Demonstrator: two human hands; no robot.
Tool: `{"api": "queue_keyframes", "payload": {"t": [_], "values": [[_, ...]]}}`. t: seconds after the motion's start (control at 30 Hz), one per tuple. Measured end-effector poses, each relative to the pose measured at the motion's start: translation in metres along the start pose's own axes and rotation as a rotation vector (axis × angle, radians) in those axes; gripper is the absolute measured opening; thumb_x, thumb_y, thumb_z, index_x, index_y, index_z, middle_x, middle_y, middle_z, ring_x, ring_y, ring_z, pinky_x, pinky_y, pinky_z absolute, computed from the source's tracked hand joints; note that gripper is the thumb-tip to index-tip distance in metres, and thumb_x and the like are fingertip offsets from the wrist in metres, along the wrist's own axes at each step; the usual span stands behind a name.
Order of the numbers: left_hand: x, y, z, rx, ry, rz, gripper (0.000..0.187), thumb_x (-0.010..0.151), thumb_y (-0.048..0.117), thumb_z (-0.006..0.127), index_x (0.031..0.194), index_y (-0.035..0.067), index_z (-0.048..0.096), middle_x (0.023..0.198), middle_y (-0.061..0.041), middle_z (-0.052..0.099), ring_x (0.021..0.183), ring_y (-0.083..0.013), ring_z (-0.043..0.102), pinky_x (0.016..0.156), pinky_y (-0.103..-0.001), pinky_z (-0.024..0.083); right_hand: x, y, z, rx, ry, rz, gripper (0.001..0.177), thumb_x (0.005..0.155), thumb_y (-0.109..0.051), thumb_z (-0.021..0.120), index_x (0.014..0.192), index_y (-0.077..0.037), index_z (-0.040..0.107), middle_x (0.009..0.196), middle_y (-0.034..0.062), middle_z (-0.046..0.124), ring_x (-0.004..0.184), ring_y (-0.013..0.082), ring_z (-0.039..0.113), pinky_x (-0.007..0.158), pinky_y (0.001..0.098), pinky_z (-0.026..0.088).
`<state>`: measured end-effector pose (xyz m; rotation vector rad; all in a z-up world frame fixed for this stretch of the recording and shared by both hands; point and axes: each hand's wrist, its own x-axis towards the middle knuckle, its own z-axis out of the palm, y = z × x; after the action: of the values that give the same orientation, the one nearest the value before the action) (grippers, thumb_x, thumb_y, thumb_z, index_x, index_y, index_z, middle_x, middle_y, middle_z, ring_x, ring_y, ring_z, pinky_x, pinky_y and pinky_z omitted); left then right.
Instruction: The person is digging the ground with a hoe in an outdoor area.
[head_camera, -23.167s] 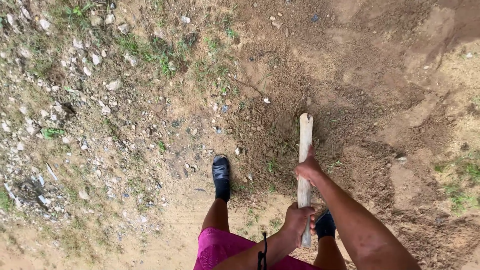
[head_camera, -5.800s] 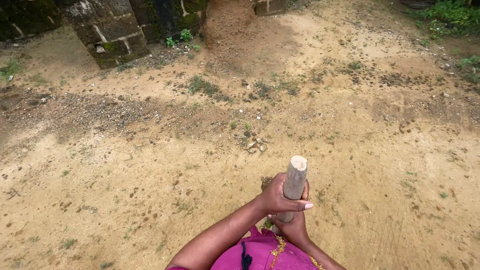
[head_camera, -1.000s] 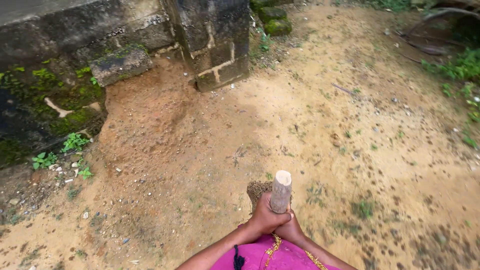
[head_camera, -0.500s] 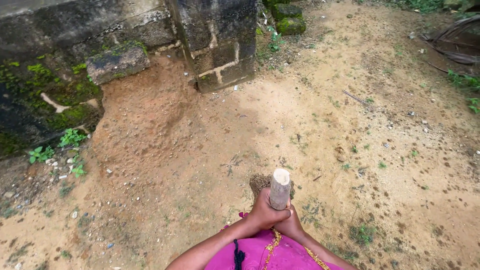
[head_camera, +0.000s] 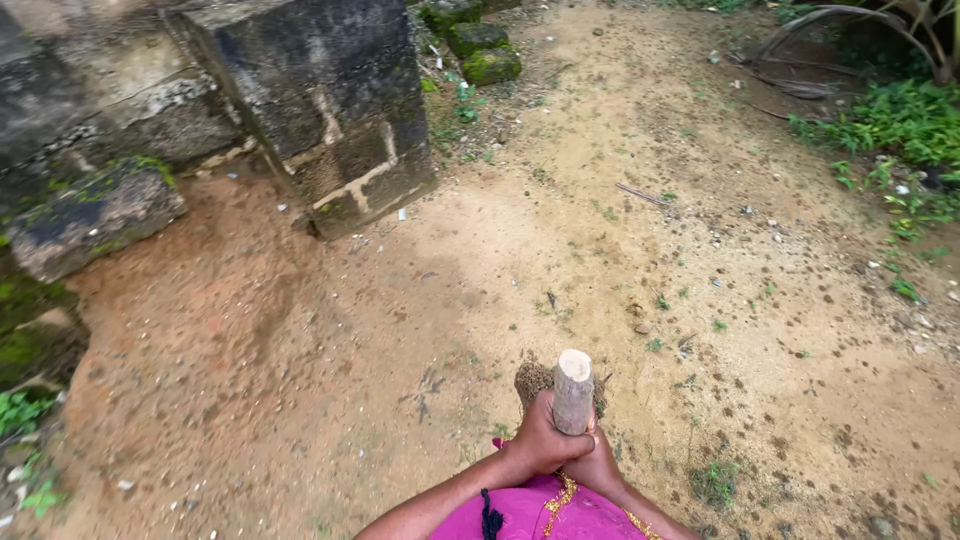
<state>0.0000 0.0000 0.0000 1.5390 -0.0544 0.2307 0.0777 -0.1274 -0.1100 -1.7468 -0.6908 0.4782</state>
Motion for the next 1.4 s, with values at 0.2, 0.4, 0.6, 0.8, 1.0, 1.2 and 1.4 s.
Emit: {"api": "queue_keyframes", "payload": {"t": [0.2, 0.4, 0.6, 0.8, 1.0, 1.2, 1.4], "values": [[0.094, 0.003, -0.068, -0.051, -0.117, 0.085, 0.015, 0.076, 0.01, 0.072, 0.09, 0.006, 0.067, 0.084, -0.002, 0.069, 0.078, -0.0103, 0.067, 0.075, -0.03, 0.056, 0.11, -0.013, 0.003, 0.031, 0.095, 0.033, 0.051, 0.076, 0.001, 0.076, 0.124, -0.003, 0.062, 0.113, 0.0139, 0.075, 0.11, 0.0252, 0.073, 0.095, 0.039, 0.058], [0.159, 0.006, -0.104, -0.084, -0.144, 0.077, 0.012, 0.078, 0.008, 0.073, 0.087, 0.005, 0.065, 0.082, 0.0, 0.069, 0.077, -0.0079, 0.066, 0.073, -0.027, 0.055, 0.173, -0.013, -0.005, 0.023, 0.127, 0.066, 0.053, 0.075, 0.001, 0.078, 0.125, -0.005, 0.061, 0.115, 0.0101, 0.074, 0.111, 0.0214, 0.072, 0.096, 0.0359, 0.058], [0.229, -0.01, -0.123, -0.093, -0.119, 0.066, 0.011, 0.077, 0.008, 0.072, 0.086, 0.005, 0.067, 0.082, 0.0, 0.069, 0.076, -0.0073, 0.065, 0.072, -0.027, 0.054, 0.246, -0.001, -0.023, 0.097, 0.143, -0.01, 0.058, 0.074, 0.001, 0.078, 0.127, -0.005, 0.056, 0.114, 0.0095, 0.073, 0.11, 0.0196, 0.069, 0.096, 0.0355, 0.056], [0.329, -0.037, -0.124, -0.069, 0.018, 0.08, 0.012, 0.074, 0.008, 0.072, 0.084, 0.006, 0.067, 0.079, 0.001, 0.068, 0.073, -0.0073, 0.064, 0.068, -0.028, 0.053, 0.343, 0.034, -0.077, 0.09, 0.031, -0.009, 0.055, 0.075, 0.0, 0.077, 0.127, -0.005, 0.059, 0.115, 0.009, 0.074, 0.11, 0.0188, 0.069, 0.096, 0.0348, 0.055], [0.435, -0.04, -0.105, -0.006, 0.103, 0.126, 0.013, 0.074, 0.008, 0.074, 0.085, 0.006, 0.067, 0.079, 0.0, 0.068, 0.075, -0.0074, 0.065, 0.072, -0.027, 0.054, 0.436, 0.02, -0.159, 0.169, -0.061, -0.16, 0.06, 0.073, 0.0, 0.08, 0.128, -0.005, 0.057, 0.118, 0.0097, 0.07, 0.112, 0.0181, 0.065, 0.097, 0.035, 0.053], [0.511, -0.053, -0.088, 0.019, 0.158, 0.044, 0.014, 0.073, 0.011, 0.071, 0.086, 0.008, 0.066, 0.08, 0.0, 0.069, 0.074, -0.0095, 0.067, 0.072, -0.028, 0.057, 0.495, 0.043, -0.223, -0.01, -0.145, -0.055, 0.055, 0.075, 0.0, 0.076, 0.128, -0.006, 0.06, 0.118, 0.0116, 0.072, 0.115, 0.0213, 0.07, 0.099, 0.0354, 0.056], [0.574, -0.062, -0.074, 0.026, 0.11, 0.091, 0.017, 0.074, 0.012, 0.074, 0.089, 0.008, 0.066, 0.083, 0.0, 0.069, 0.078, -0.0095, 0.069, 0.076, -0.027, 0.058, 0.535, 0.051, -0.269, 0.01, -0.117, -0.092, 0.054, 0.074, 0.002, 0.076, 0.126, -0.004, 0.06, 0.117, 0.0134, 0.072, 0.113, 0.0259, 0.071, 0.098, 0.0388, 0.058]]}}
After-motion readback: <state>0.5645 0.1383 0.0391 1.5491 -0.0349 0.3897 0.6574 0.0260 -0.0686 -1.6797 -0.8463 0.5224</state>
